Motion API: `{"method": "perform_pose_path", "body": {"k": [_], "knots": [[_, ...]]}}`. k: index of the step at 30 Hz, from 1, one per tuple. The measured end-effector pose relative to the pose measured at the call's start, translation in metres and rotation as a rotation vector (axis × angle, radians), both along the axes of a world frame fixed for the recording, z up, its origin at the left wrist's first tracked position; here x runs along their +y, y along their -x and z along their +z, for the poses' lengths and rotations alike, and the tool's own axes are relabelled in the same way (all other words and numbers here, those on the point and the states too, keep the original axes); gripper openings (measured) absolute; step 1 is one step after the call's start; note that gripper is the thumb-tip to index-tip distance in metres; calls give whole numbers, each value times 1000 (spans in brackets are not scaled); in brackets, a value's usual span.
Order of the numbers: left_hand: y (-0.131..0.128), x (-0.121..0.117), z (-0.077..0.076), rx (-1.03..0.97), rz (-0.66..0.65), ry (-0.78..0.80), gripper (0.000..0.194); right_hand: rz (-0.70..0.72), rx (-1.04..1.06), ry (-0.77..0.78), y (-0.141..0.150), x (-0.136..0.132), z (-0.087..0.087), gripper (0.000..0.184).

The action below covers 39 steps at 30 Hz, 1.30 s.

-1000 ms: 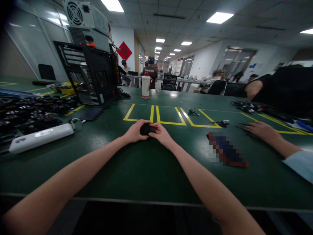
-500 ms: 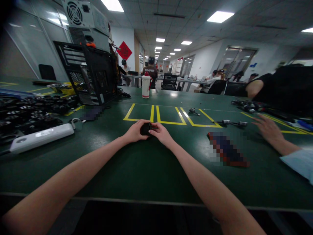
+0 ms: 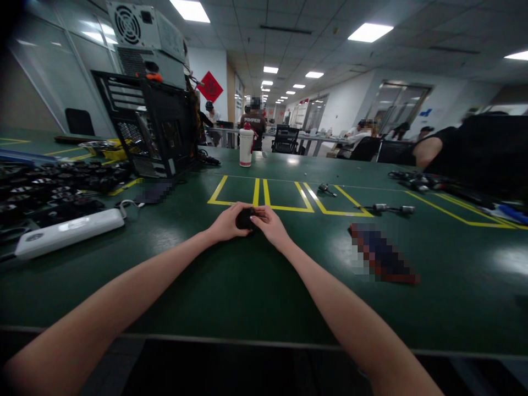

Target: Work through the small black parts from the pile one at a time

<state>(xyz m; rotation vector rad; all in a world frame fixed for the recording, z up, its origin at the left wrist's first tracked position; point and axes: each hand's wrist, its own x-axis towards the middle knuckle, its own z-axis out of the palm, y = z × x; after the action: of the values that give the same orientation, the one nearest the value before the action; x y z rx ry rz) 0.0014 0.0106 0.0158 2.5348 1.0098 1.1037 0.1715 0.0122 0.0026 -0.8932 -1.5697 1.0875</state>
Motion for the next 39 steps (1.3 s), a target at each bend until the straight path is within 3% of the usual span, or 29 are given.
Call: {"method": "perform_pose_path", "body": {"k": [8,14,21,28,34,39], "knots": [[1,-1,0,-1,-3,-5,58,91,41,15,-3,-4,-1,36],[0,1,-2,-13,0,-31,60,-1,28,67,1,-9,3,26],[1,2,-3,-11,-13,-32,60,15,25,159,0,-3,3,33],[1,-1,-1,-10,-16,-21,59,107,30,2,-5,-7,-1,36],[0,0,0,-6,6,-11,60,11,8,20,-1,-8,0,23],[0,1,-1,-10,1,-19,60,10,9,88,-1,-3,1,34]]}}
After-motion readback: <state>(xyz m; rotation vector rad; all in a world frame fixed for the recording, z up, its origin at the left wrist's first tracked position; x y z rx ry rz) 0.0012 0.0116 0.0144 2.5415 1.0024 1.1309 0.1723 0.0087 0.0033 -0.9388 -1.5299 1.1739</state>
